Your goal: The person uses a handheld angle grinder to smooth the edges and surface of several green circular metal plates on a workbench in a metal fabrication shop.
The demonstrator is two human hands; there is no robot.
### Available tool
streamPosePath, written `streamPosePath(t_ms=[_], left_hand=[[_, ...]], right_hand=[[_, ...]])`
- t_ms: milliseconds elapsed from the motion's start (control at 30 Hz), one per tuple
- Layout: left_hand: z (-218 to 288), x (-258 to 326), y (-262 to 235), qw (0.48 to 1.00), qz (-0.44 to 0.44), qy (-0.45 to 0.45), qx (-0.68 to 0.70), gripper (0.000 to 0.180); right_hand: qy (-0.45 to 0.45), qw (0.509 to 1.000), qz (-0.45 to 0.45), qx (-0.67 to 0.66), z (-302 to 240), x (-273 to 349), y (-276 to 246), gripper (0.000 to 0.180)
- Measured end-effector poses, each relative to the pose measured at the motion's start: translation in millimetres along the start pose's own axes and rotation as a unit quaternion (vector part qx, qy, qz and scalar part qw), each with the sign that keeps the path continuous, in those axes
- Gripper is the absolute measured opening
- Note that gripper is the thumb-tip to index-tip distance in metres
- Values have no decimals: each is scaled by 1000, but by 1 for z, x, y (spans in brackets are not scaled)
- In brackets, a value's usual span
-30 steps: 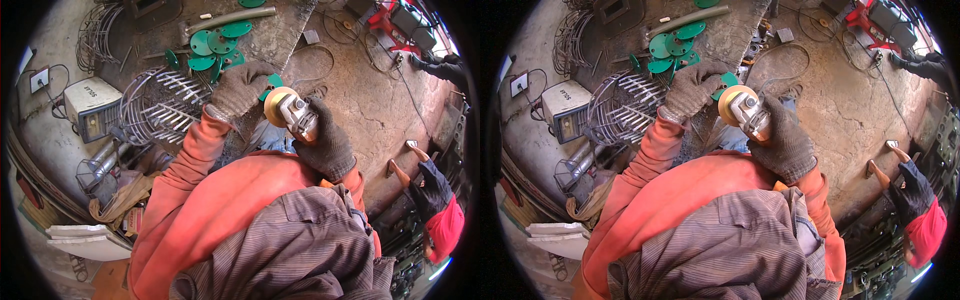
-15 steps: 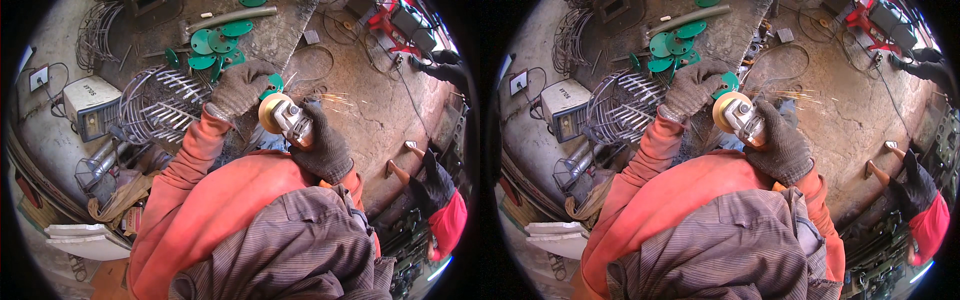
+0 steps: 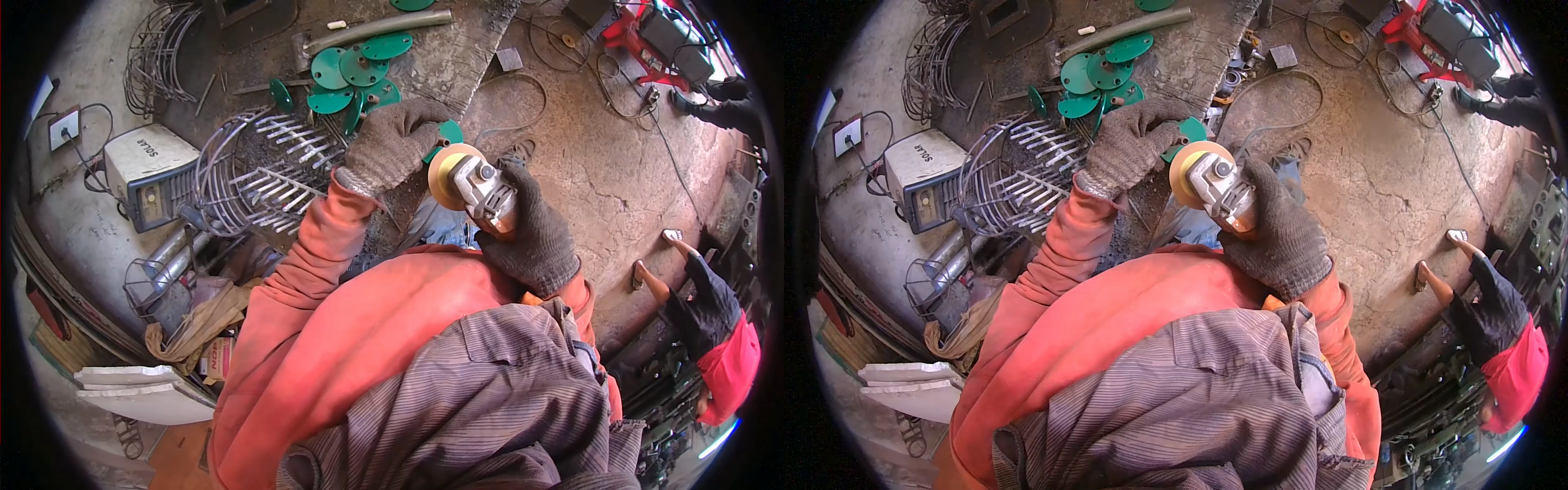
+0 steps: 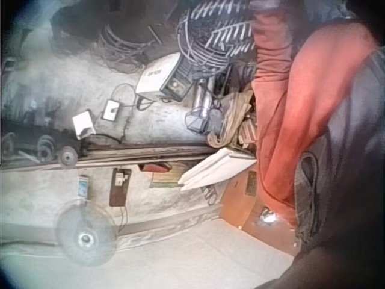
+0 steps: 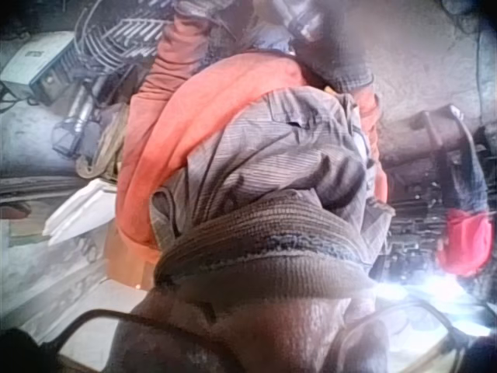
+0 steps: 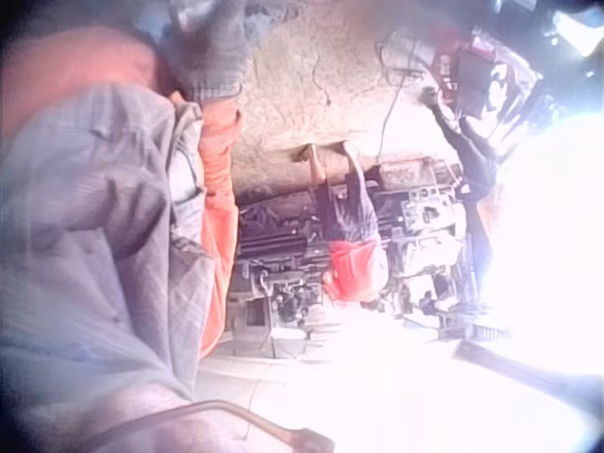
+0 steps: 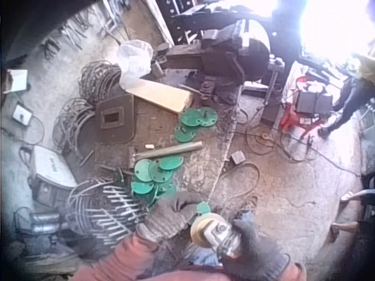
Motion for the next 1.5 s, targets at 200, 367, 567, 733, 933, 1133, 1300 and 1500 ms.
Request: streamPosePath(t_ms=[200, 367, 567, 733, 933, 1133, 1300, 1500], left_hand=[[10, 0, 0, 1000, 0, -16, 2, 19], [0, 4, -3, 985, 37, -92, 139, 34], [-4, 3, -2, 906, -12, -66, 418, 36], [0, 0, 1, 890, 39, -99, 444, 23], [1, 1, -7, 976, 83, -144, 142, 14], [-2, 2, -4, 975, 72, -179, 110, 16], [-6, -2, -9, 989, 42, -134, -37, 24], [-2, -1, -4, 988, 14, -149, -21, 25]], right_hand=[[-33, 998, 40, 41, -4, 2, -3, 90], [28, 996, 90, -11, 4, 8, -22, 87], [10, 986, 164, -28, 28, 27, -43, 90], [14, 987, 154, -36, 35, 31, -36, 91], [22, 992, 122, -38, 26, 33, -23, 92], [-27, 998, 55, -19, 17, 25, -10, 93], [-33, 998, 50, -15, 8, 21, -10, 90], [-14, 999, 25, -15, 5, 18, -5, 89]])
Point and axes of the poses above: each hand's wrist, its own x-axis away from the middle knuckle, its own y-axis out of the palm, z = x × y, the point moved 6 cm from there along -x, towards the middle knuckle, and after that the axes turned 6 degrees about -y, right-handed, at the moved point
